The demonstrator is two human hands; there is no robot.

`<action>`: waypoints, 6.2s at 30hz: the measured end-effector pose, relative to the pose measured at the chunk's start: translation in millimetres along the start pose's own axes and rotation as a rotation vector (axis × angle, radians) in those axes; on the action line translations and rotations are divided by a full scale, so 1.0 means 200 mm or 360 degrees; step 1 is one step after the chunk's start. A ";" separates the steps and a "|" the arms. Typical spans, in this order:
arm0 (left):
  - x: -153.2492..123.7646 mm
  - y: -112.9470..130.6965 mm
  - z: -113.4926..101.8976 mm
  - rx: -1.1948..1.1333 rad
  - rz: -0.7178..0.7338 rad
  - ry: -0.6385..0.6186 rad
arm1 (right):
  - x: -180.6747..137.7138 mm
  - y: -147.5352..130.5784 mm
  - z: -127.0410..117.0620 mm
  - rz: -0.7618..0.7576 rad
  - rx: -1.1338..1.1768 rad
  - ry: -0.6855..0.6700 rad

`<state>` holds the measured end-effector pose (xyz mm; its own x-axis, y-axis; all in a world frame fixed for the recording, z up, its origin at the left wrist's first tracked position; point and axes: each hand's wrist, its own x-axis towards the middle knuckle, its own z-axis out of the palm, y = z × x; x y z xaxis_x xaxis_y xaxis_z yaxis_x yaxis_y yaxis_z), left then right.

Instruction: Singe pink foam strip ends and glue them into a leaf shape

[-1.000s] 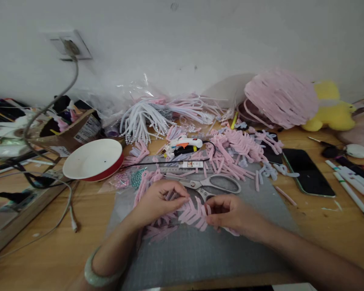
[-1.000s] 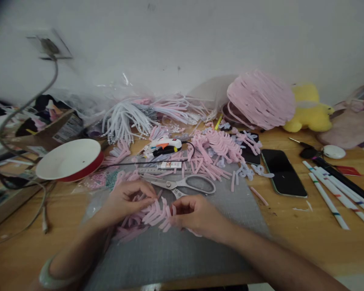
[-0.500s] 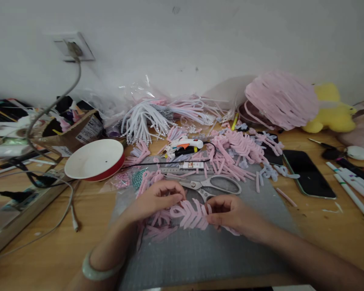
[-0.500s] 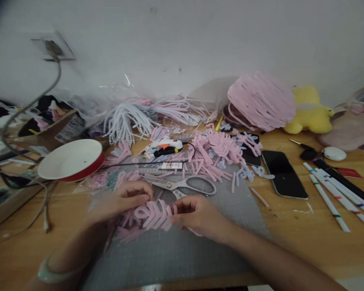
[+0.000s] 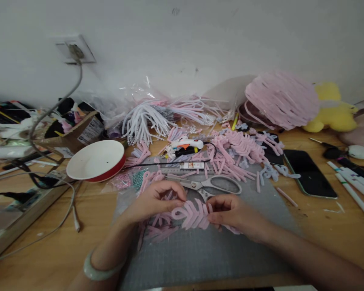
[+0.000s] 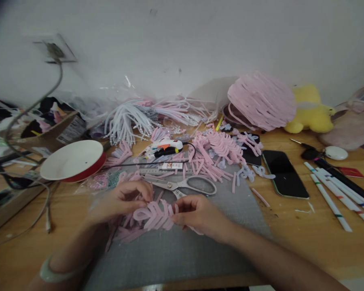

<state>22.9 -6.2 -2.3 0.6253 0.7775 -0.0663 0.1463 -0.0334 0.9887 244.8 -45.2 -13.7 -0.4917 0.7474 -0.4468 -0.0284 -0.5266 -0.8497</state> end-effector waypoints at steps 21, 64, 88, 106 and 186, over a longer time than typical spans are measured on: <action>0.02 0.02 0.03 0.0236 0.0108 0.0156 | 0.00 0.01 0.00 -0.0081 -0.0027 0.0028; 0.07 -0.07 0.33 -0.0607 -0.0388 0.0585 | 0.03 0.08 0.05 -0.0449 -0.0211 0.0287; 0.05 -0.03 0.33 -0.1162 -0.0475 0.0376 | 0.03 0.02 -0.04 -0.0520 -0.0229 0.0162; 0.05 -0.03 0.31 -0.0695 -0.0351 0.0487 | 0.01 0.02 -0.07 -0.0737 -0.0673 0.0299; -0.01 0.02 0.29 -0.0361 -0.0600 -0.0213 | -0.02 -0.04 -0.12 -0.0843 -0.1011 -0.0160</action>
<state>66.7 -45.3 -6.4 0.6562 0.6206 -0.4293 0.2207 0.3862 0.8956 267.4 -34.0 -11.3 -0.6275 0.7764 0.0581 0.2041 0.2360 -0.9501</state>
